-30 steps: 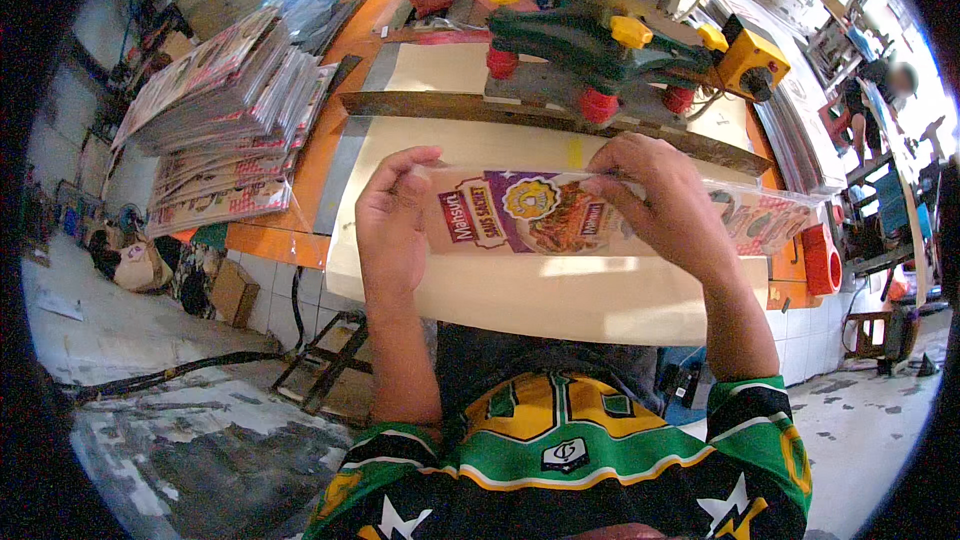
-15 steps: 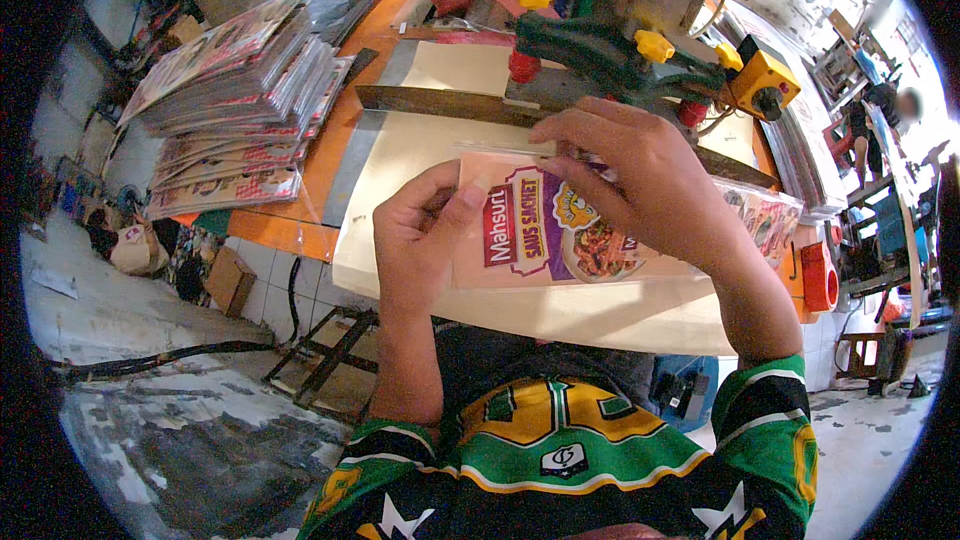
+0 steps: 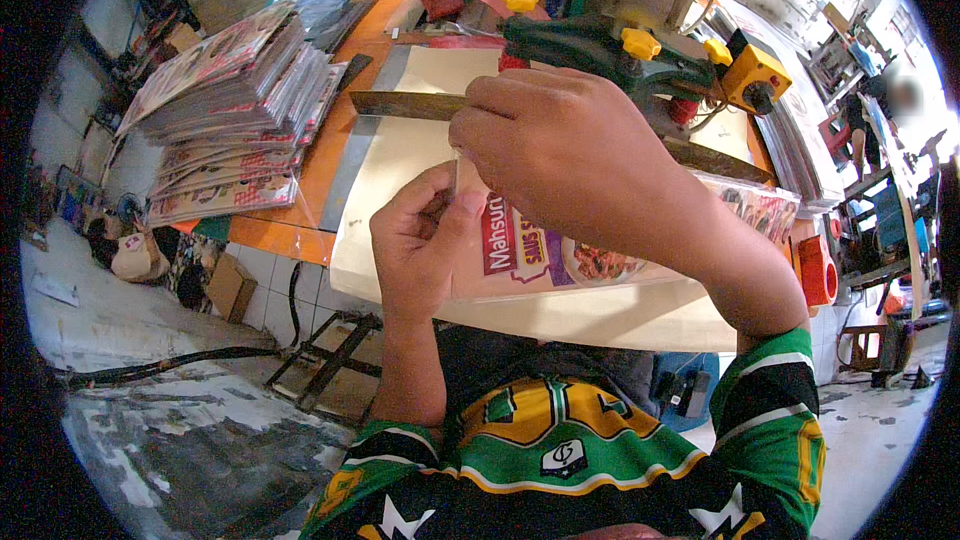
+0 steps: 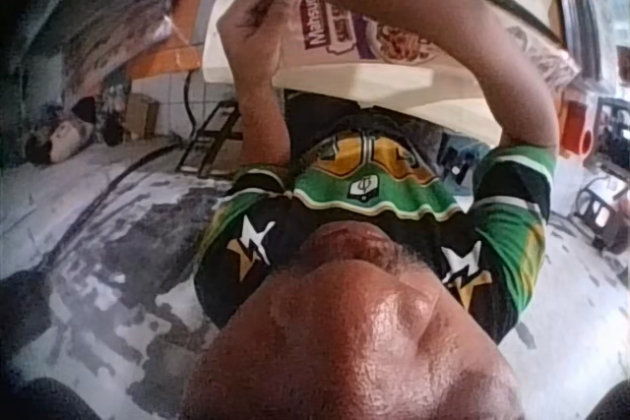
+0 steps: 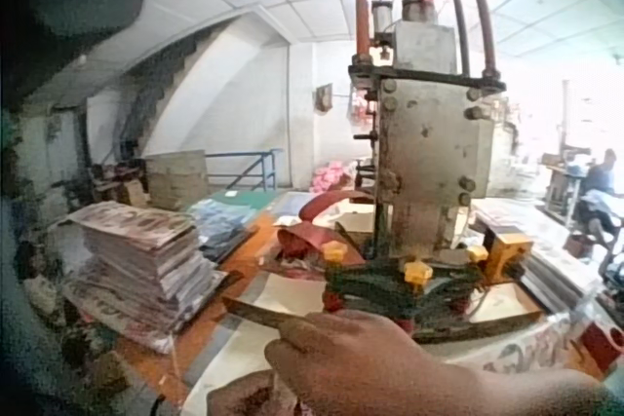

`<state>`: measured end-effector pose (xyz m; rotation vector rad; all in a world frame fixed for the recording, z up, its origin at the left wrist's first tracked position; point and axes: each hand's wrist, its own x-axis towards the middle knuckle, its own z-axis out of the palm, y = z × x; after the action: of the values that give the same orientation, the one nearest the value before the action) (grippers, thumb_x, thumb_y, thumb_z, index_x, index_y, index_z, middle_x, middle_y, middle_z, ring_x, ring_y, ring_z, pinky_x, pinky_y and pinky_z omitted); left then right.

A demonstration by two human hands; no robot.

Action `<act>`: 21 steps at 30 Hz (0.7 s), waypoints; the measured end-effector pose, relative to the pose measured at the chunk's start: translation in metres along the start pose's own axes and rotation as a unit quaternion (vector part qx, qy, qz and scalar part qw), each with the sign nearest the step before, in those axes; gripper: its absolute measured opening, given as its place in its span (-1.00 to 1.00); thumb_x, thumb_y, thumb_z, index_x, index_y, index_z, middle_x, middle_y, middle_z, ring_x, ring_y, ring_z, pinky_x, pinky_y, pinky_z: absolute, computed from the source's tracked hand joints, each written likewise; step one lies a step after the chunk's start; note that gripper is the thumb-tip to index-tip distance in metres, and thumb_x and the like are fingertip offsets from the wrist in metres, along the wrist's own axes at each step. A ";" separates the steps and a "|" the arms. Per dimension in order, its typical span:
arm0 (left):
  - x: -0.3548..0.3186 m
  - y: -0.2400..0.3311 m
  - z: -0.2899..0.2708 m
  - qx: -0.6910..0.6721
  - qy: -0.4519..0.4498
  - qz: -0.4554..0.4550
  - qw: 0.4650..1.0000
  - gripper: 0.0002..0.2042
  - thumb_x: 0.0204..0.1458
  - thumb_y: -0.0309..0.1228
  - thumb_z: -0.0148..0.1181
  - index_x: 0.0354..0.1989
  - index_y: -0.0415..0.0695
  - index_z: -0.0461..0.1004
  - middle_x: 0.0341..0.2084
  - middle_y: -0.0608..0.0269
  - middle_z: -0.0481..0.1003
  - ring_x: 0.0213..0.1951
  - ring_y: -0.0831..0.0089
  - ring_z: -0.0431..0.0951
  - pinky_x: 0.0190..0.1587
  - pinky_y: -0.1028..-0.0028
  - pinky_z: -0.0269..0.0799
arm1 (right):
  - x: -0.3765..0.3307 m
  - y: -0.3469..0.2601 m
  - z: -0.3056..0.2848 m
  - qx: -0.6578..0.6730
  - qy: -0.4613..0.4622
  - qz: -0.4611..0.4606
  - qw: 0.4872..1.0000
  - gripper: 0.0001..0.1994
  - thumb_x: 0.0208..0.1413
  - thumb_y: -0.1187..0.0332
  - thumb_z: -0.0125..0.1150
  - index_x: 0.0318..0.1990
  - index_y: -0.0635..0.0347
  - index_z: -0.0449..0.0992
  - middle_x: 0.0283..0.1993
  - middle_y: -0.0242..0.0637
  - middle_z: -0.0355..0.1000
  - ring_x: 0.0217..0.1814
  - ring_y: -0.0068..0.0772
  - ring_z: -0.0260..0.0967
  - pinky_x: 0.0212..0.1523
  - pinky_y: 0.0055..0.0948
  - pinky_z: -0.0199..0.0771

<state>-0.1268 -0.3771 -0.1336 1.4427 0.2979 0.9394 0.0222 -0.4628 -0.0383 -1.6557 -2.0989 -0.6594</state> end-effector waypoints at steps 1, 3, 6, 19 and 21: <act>0.000 -0.001 0.000 0.000 -0.002 -0.001 1.000 -0.76 0.21 -0.48 0.22 -0.03 -0.38 0.53 -0.35 0.40 0.54 -0.36 0.73 0.44 -0.31 0.68 0.35 | 0.000 -0.001 0.001 -0.006 0.013 -0.004 1.000 -0.89 -0.10 0.40 0.22 -0.40 0.18 0.45 -0.38 -0.26 0.37 -0.28 -0.15 0.48 -0.27 -0.22 0.51; 0.000 -0.003 -0.001 0.009 0.000 0.001 1.000 -0.76 0.21 -0.48 0.23 -0.03 -0.39 0.52 -0.35 0.42 0.51 -0.36 0.73 0.41 -0.32 0.68 0.32 | 0.000 -0.004 -0.001 -0.035 0.005 -0.004 0.999 -0.89 -0.11 0.39 0.21 -0.43 0.17 0.43 -0.39 -0.28 0.37 -0.30 -0.18 0.49 -0.30 -0.25 0.52; 0.001 -0.007 -0.001 0.002 -0.008 0.022 1.000 -0.76 0.21 -0.49 0.22 -0.03 -0.39 0.51 -0.36 0.44 0.48 -0.35 0.73 0.40 -0.30 0.68 0.32 | 0.000 -0.006 -0.002 -0.072 -0.007 -0.011 0.997 -0.88 -0.12 0.36 0.21 -0.46 0.14 0.42 -0.42 -0.31 0.38 -0.33 -0.25 0.51 -0.35 -0.30 0.52; -0.001 -0.013 0.008 0.000 -0.005 0.016 1.000 -0.74 0.23 -0.48 0.19 0.02 -0.39 0.50 -0.31 0.39 0.52 -0.31 0.71 0.43 -0.25 0.66 0.35 | -0.007 -0.012 0.001 -0.113 0.001 0.032 0.993 -0.89 -0.14 0.36 0.22 -0.44 0.12 0.42 -0.43 -0.36 0.36 -0.35 -0.35 0.49 -0.46 -0.36 0.51; 0.000 -0.010 0.013 -0.002 0.004 0.010 1.000 -0.75 0.23 -0.48 0.18 -0.01 -0.39 0.52 -0.30 0.36 0.53 -0.29 0.69 0.45 -0.22 0.65 0.36 | -0.008 -0.011 0.001 -0.108 0.018 0.043 0.993 -0.88 -0.11 0.33 0.23 -0.43 0.13 0.48 -0.43 -0.32 0.42 -0.36 -0.34 0.52 -0.50 -0.36 0.53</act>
<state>-0.1140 -0.3849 -0.1401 1.4418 0.2884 0.9609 0.0132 -0.4709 -0.0452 -1.8223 -1.9771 -0.9087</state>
